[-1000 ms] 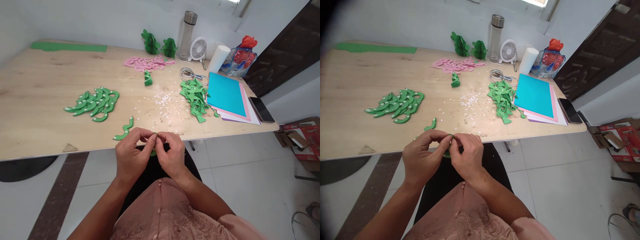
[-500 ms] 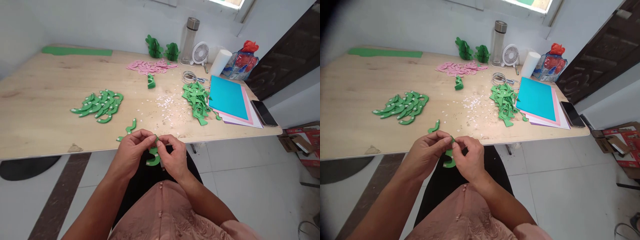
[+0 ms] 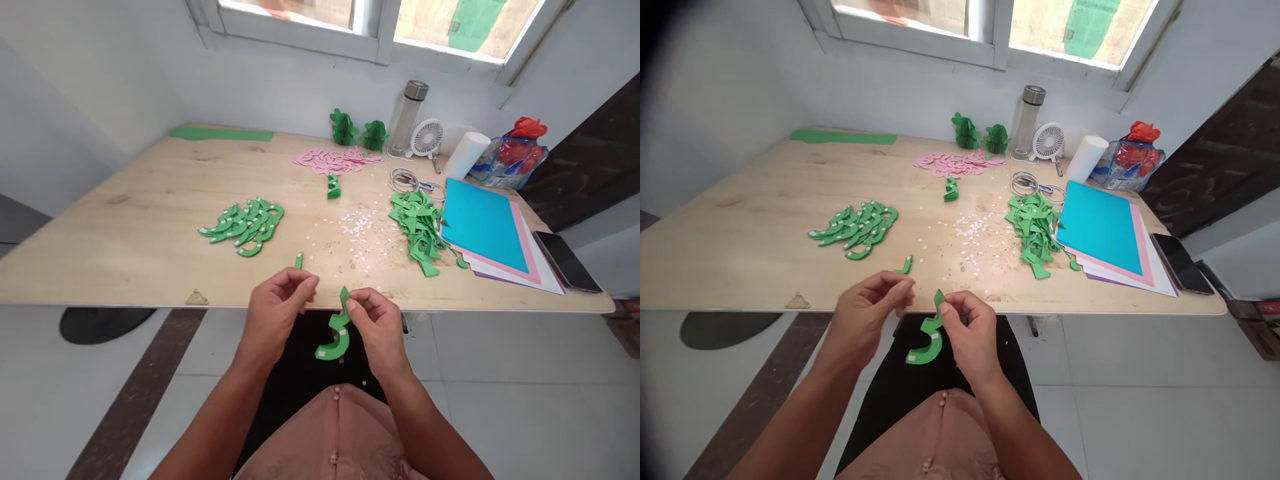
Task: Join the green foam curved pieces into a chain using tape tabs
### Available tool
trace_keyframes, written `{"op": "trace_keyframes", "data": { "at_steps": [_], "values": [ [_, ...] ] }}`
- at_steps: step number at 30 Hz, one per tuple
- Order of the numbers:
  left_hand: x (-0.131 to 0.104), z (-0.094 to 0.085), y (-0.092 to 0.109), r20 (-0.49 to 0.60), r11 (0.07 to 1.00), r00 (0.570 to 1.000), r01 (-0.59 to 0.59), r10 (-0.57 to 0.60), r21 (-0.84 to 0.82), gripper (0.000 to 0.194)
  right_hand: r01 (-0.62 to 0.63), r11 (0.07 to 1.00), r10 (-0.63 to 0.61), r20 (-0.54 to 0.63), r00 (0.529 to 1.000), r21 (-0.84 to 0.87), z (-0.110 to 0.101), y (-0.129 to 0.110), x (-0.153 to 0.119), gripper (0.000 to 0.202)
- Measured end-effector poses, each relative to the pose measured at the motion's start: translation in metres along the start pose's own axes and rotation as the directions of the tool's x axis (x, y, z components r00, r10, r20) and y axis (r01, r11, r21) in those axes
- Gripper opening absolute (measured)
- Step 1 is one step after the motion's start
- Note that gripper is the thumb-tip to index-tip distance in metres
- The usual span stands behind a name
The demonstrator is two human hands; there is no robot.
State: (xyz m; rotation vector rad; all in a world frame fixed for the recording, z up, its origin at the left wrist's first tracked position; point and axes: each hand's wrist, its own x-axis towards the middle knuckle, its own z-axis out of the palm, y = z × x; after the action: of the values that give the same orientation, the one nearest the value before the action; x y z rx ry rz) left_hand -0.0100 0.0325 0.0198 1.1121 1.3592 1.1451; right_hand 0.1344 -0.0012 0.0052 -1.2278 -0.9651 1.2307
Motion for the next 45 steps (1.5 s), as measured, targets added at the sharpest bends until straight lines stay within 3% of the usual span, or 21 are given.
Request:
{"op": "trace_keyframes", "data": {
  "at_steps": [2, 6, 10, 13, 22, 29, 33, 37, 40, 45],
  "values": [
    [0.009, -0.013, -0.002, -0.119, 0.937, 0.981, -0.108, 0.155, 0.331, 0.017, 0.001, 0.999, -0.002, -0.030, 1.000, -0.034, -0.001, 0.001, 0.002, 0.012],
    [0.028, -0.032, -0.006, 0.012, 0.604, 0.958, -0.191, 0.287, 0.774, 0.016, 0.018, 0.996, -0.021, -0.038, 0.999, -0.082, -0.002, 0.003, 0.004, 0.013],
    [0.040, -0.034, -0.010, 0.131, 0.382, 0.972, -0.199, 0.197, 0.903, 0.017, 0.025, 0.994, -0.030, -0.047, 0.998, -0.103, -0.002, 0.004, 0.004, 0.014],
    [0.042, -0.033, -0.012, 0.137, 0.332, 0.975, -0.189, 0.175, 0.924, 0.014, 0.019, 0.995, -0.024, -0.053, 0.998, -0.094, -0.002, 0.005, 0.005, 0.016],
    [0.052, -0.038, -0.010, 0.146, 0.361, 0.978, -0.193, 0.152, 0.913, 0.009, 0.013, 0.997, -0.016, -0.042, 0.999, -0.072, -0.003, 0.007, 0.004, 0.012],
    [0.054, -0.039, -0.011, 0.091, 0.546, 0.986, -0.155, 0.143, 0.824, 0.006, 0.022, 0.997, -0.027, -0.062, 0.998, -0.077, -0.003, 0.008, 0.005, 0.014],
    [0.046, -0.038, -0.014, 0.055, 0.774, 0.986, -0.159, 0.159, 0.613, 0.015, 0.014, 0.998, -0.018, -0.068, 0.998, -0.065, -0.002, 0.007, 0.007, 0.013],
    [0.026, -0.034, -0.003, 0.109, 0.966, 0.993, -0.074, 0.048, 0.248, 0.024, 0.016, 0.997, -0.021, -0.071, 0.997, -0.071, -0.002, 0.007, 0.008, 0.013],
    [0.006, -0.030, 0.008, 0.196, 0.998, 0.980, 0.012, -0.025, 0.064, 0.015, 0.031, 0.994, -0.040, -0.085, 0.996, -0.104, -0.001, 0.007, 0.009, 0.013],
    [-0.017, -0.017, 0.014, 0.314, 0.991, 0.944, 0.123, -0.099, -0.060, 0.007, 0.061, 0.982, -0.077, -0.085, 0.993, -0.176, 0.000, 0.006, 0.009, 0.013]
  ]
}}
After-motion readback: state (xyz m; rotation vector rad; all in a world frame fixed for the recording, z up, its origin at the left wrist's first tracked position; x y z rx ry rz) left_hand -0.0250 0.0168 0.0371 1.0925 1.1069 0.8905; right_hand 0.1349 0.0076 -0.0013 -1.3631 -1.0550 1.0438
